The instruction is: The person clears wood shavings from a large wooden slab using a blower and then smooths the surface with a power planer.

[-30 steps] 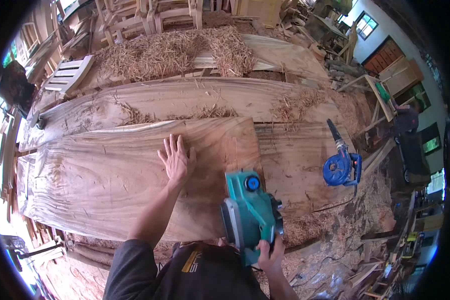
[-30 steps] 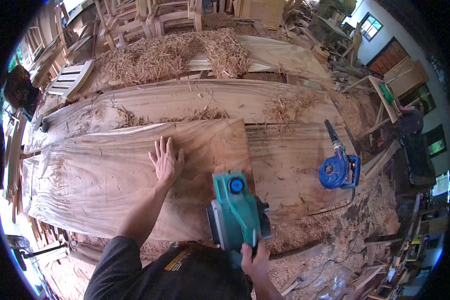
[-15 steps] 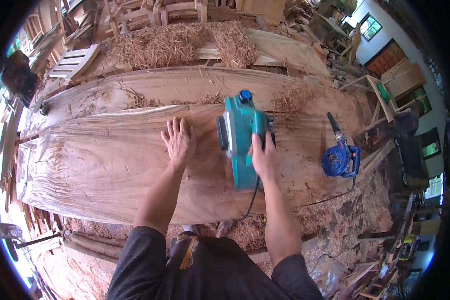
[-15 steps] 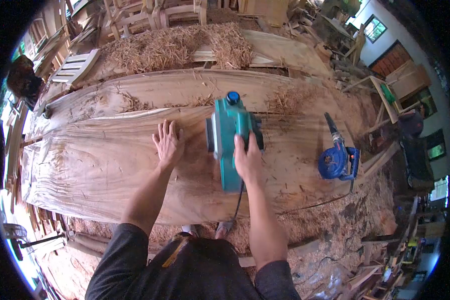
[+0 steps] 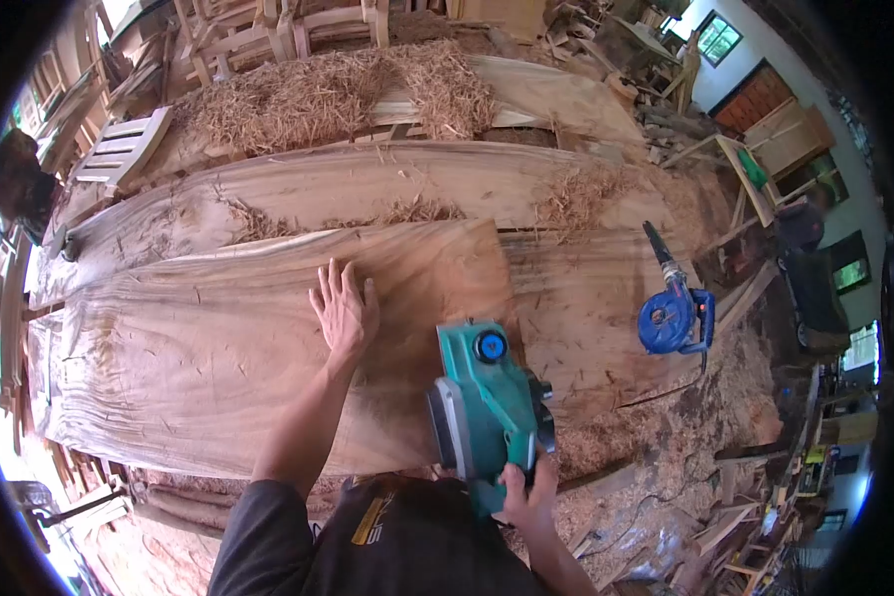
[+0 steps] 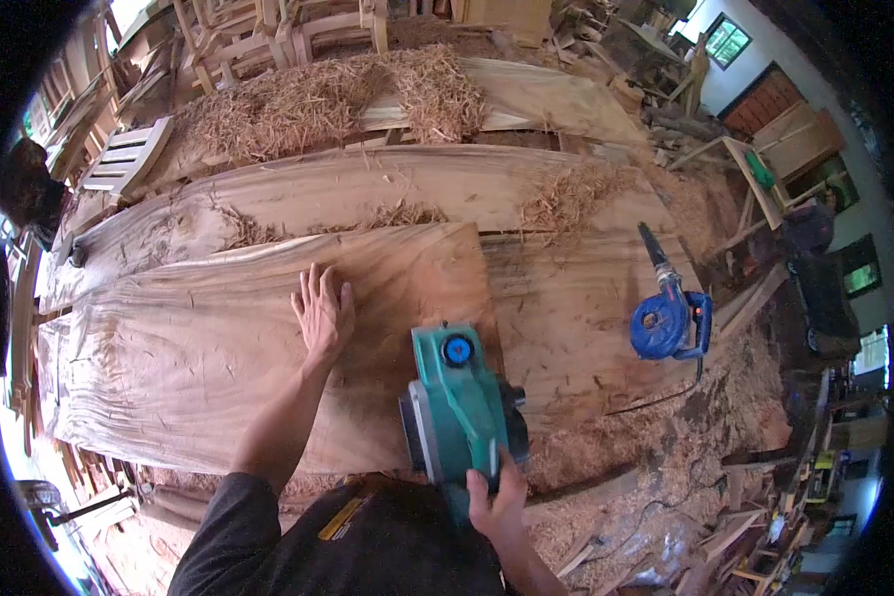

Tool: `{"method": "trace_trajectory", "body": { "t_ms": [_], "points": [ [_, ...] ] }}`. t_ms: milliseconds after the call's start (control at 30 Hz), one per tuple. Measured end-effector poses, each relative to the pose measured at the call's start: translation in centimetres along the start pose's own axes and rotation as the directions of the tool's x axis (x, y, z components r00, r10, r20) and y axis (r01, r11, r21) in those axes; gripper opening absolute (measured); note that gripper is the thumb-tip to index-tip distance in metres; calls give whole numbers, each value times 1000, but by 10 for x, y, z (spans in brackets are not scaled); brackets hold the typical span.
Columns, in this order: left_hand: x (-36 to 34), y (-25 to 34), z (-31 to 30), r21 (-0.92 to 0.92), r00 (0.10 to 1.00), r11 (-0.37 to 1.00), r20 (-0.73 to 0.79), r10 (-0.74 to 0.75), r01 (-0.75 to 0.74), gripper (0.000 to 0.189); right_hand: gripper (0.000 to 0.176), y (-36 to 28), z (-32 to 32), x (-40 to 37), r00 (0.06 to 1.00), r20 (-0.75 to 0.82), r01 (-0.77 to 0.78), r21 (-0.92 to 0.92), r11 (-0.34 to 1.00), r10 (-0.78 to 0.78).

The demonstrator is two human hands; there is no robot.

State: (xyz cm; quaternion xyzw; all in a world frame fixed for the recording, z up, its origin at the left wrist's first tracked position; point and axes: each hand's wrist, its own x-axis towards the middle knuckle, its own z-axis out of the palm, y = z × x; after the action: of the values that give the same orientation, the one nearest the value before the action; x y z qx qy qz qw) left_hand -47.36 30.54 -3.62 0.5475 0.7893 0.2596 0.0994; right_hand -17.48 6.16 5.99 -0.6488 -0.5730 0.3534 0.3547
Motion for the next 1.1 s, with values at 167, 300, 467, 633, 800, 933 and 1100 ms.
{"method": "trace_trajectory", "body": {
  "t_ms": [167,300,467,633,800,933,1100],
  "points": [
    [4,3,1,89,1000,996,-10,3,-2,55,36,-35,36,112,989,-78,127,12,992,-126],
    [2,8,-3,130,1000,991,-3,30,-29,54,38,-59,65,240,979,-87,178,-68,982,-184],
    [4,2,2,134,999,990,-36,41,-35,57,47,-57,85,289,982,-83,167,-7,986,-167],
    [-2,2,-2,106,999,994,-15,28,-26,60,38,-50,34,140,998,22,64,78,995,-66],
    [2,0,5,119,999,992,-8,32,-30,63,45,9,-10,-43,1000,-5,-26,83,996,26],
    [0,6,-4,76,999,997,29,18,-20,63,54,7,-18,-59,991,43,-128,71,989,125],
    [2,2,0,87,999,996,34,15,-18,64,45,-17,8,21,1000,-5,15,161,987,-14]
  ]
}}
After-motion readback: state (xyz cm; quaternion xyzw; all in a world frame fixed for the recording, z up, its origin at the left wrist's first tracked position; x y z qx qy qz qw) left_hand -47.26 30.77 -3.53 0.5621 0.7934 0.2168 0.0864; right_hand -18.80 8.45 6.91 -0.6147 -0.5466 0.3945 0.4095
